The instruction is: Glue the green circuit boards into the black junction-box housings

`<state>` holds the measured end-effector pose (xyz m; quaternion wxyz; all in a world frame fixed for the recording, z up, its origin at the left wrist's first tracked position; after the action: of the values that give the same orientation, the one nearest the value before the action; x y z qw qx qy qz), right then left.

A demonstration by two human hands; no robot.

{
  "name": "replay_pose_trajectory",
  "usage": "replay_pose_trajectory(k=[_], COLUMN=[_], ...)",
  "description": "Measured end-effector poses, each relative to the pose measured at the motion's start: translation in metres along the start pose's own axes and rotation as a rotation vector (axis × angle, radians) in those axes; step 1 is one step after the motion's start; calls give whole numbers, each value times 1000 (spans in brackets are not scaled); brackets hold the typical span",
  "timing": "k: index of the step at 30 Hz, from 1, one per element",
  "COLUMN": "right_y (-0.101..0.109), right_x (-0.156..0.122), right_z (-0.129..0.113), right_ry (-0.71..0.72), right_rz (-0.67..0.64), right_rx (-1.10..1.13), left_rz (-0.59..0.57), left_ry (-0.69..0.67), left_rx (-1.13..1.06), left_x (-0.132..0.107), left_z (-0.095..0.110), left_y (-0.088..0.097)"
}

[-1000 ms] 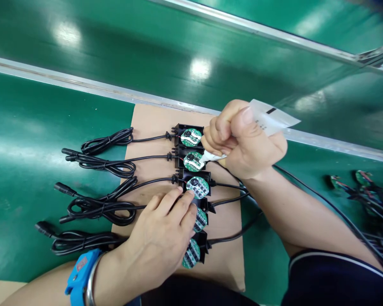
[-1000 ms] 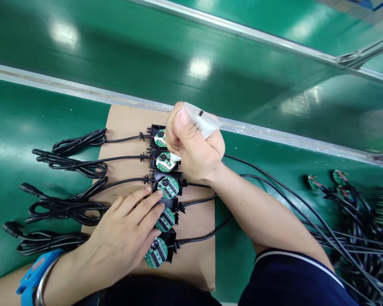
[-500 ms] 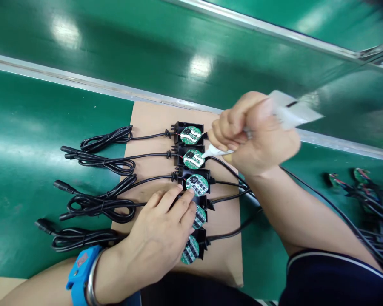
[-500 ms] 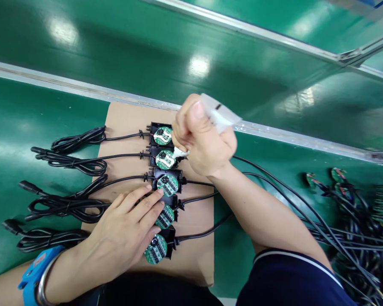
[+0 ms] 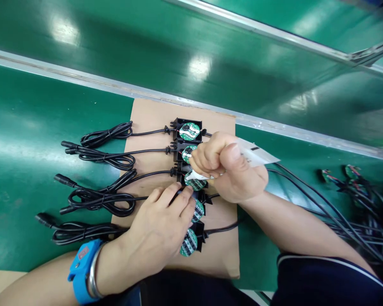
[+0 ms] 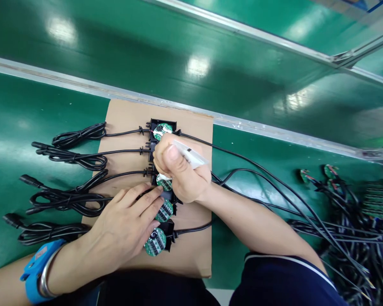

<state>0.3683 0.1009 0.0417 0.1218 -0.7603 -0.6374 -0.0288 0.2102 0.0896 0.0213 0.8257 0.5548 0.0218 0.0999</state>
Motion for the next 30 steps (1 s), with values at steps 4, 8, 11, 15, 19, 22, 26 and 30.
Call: replay_pose_trajectory(k=[4,8,11,15,19,22,26,30], right_y=[4,7,8,14,20,21,19,18], right_x=[-6,-16,-21,-23,-20,-15,-9,-7], right_z=[-6,-12,-15,-17,-16,-16,-14,-8], right_ry=[-32,-35,-46,-39,-49,-39,-25,-16], right_rz=[27,34,16,27,67,37,7,31], right_rx=[-13,-49,-55,-52,-55,-42,-25,-23], left_rz=[6,9,12,17,19,17,17,7], left_ry=[0,1,-6,-1,5,5,4,7], left_rx=[-7,-9,-9,-11,-4,3,1,-10], left_x=[0,0,0,1,2,2,1,2], left_z=[0,0,0,0,0,0,1,0], left_y=[1,1,1,0,1,2,2,1])
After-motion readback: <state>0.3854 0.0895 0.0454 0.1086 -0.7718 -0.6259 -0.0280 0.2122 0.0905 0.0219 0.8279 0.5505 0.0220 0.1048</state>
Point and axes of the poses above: each hand's wrist, its own x-axis towards the middle knuckle, its own y-axis out of the back of the hand, z = x × y, the point moved 3 cm from there along x, towards the middle knuckle, and after that the axes turned 4 degrees about -x, right-handed, at the moved point
